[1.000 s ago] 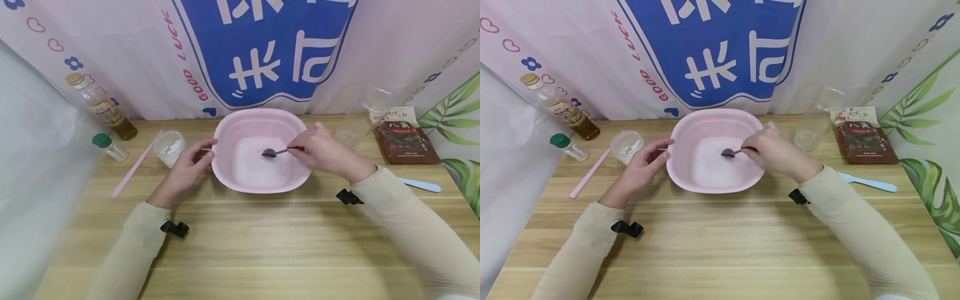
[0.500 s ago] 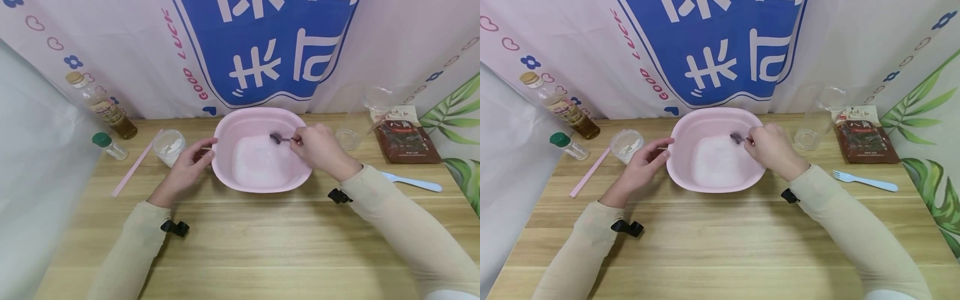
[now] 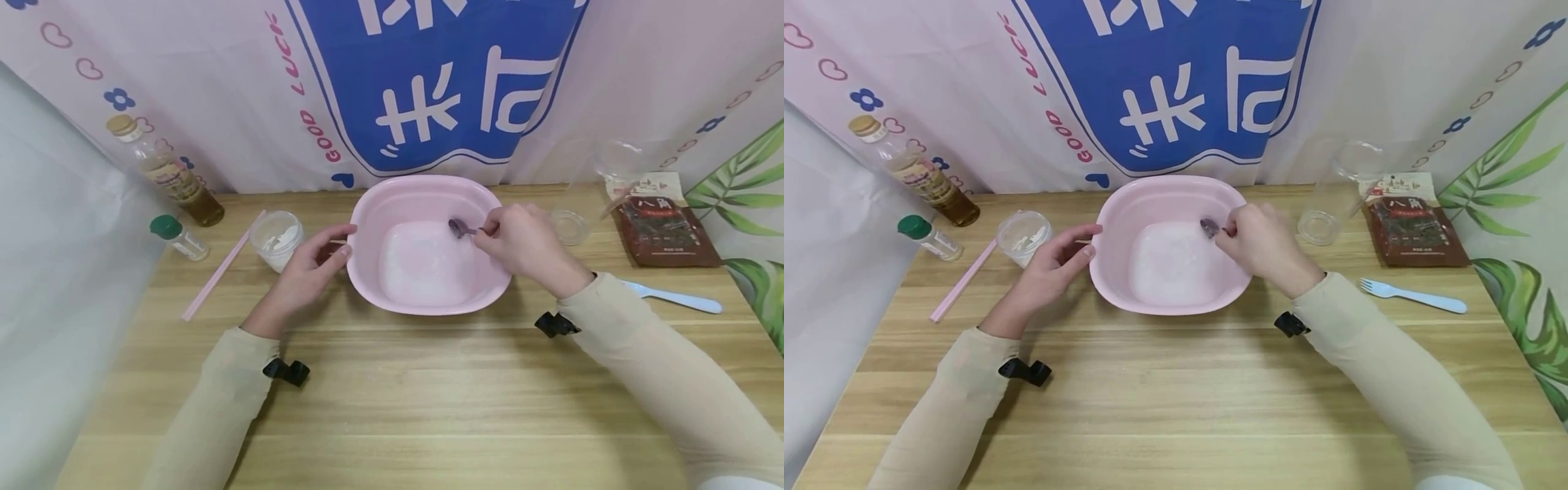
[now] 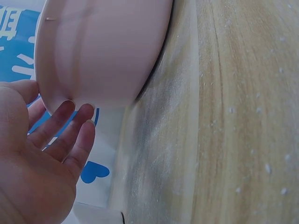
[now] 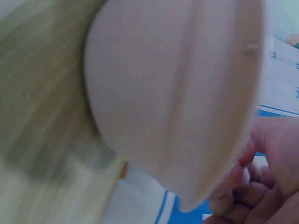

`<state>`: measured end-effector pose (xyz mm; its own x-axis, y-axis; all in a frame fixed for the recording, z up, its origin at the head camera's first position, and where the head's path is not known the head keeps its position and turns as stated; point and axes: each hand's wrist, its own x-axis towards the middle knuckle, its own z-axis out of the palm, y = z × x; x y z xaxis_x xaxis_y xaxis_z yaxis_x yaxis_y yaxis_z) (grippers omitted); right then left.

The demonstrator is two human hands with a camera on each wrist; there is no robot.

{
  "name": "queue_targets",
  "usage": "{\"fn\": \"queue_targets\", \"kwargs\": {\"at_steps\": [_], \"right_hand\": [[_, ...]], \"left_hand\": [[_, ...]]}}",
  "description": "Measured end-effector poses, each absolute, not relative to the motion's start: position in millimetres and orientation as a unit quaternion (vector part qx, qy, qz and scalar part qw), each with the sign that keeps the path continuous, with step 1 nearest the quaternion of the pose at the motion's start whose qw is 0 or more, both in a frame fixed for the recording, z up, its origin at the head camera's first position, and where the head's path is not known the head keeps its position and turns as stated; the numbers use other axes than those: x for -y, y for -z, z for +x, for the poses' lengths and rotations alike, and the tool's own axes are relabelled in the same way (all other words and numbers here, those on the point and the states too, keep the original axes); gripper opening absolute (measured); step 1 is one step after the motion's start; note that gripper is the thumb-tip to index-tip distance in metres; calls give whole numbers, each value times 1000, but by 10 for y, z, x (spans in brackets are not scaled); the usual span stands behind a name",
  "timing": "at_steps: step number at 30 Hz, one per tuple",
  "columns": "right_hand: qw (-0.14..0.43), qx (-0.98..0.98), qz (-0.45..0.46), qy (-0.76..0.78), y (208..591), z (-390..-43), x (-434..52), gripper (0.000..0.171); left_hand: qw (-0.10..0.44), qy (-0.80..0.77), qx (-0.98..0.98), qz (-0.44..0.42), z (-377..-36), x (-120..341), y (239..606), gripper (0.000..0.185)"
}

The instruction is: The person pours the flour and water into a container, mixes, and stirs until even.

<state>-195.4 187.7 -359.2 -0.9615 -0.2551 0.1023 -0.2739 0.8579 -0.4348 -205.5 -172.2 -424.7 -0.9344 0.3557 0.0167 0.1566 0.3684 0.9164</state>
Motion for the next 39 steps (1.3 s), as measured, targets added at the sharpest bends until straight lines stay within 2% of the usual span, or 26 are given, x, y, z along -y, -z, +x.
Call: {"fn": "queue_targets", "kwargs": {"at_steps": [7, 14, 16, 25, 28, 39], "right_hand": [[-14, 952, 192, -236, 3642, -2062, -1817, 17], [-63, 939, 252, -227, 3566, -2027, -1924, 12], [-53, 940, 251, -226, 3541, -1999, -1991, 11], [81, 953, 209, -202, 3576, -2011, -2151, 15], [86, 948, 218, -215, 3653, -2031, -2100, 14], [-11, 931, 265, -251, 3729, -1951, -1948, 8]], "left_hand": [[92, -539, -823, 154, -2048, 1721, 4251, 45], [92, -542, -821, 155, -2046, 1717, 4257, 45], [93, -540, -822, 155, -2045, 1715, 4253, 45], [92, -534, -826, 154, -2050, 1720, 4235, 45], [91, -533, -826, 157, -2050, 1724, 4233, 45], [85, -534, -826, 161, -2036, 1710, 4233, 45]]}}
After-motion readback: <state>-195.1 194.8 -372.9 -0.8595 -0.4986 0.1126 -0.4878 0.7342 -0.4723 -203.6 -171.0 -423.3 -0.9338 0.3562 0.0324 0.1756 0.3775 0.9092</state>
